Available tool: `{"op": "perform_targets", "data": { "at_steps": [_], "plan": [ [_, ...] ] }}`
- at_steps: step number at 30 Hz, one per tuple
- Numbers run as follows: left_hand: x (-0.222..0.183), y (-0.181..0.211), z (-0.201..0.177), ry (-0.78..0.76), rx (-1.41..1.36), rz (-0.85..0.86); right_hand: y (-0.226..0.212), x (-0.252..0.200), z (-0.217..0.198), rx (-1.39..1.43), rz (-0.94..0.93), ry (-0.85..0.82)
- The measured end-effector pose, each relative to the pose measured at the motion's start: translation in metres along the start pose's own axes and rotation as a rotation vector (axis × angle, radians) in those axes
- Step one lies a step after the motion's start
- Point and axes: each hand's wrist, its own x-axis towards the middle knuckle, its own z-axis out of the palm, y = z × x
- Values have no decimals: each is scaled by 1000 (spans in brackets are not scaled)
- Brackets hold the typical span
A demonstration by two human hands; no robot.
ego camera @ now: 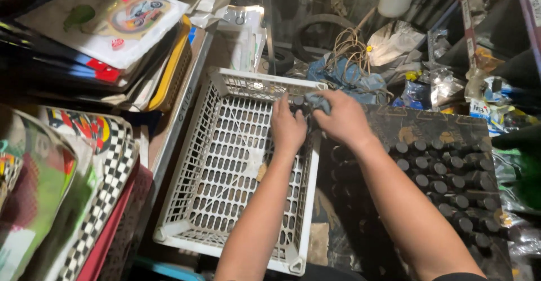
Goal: Cleaning small cylindrical machine parts using a cloth at a workbench.
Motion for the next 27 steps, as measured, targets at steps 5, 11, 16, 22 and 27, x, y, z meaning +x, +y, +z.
{"op": "perform_targets", "data": {
  "at_steps": [5, 11, 16, 22, 27],
  "plan": [
    [-14, 22, -15, -14, -14, 89, 0, -34, -58, 74, 148, 39],
    [-52, 42, 4, -207, 203, 354, 24, -78, -95, -19, 270, -6],
    [-70, 51, 31, -458, 486, 392, 51, -102, -87, -93, 298, -122],
    [-77, 42, 55, -307, 656, 534, 70, -125, -85, -50, 344, -146],
    [-74, 78, 27, -325, 409, 353, 73, -150, -109, 201, 343, 48]
  ]
}}
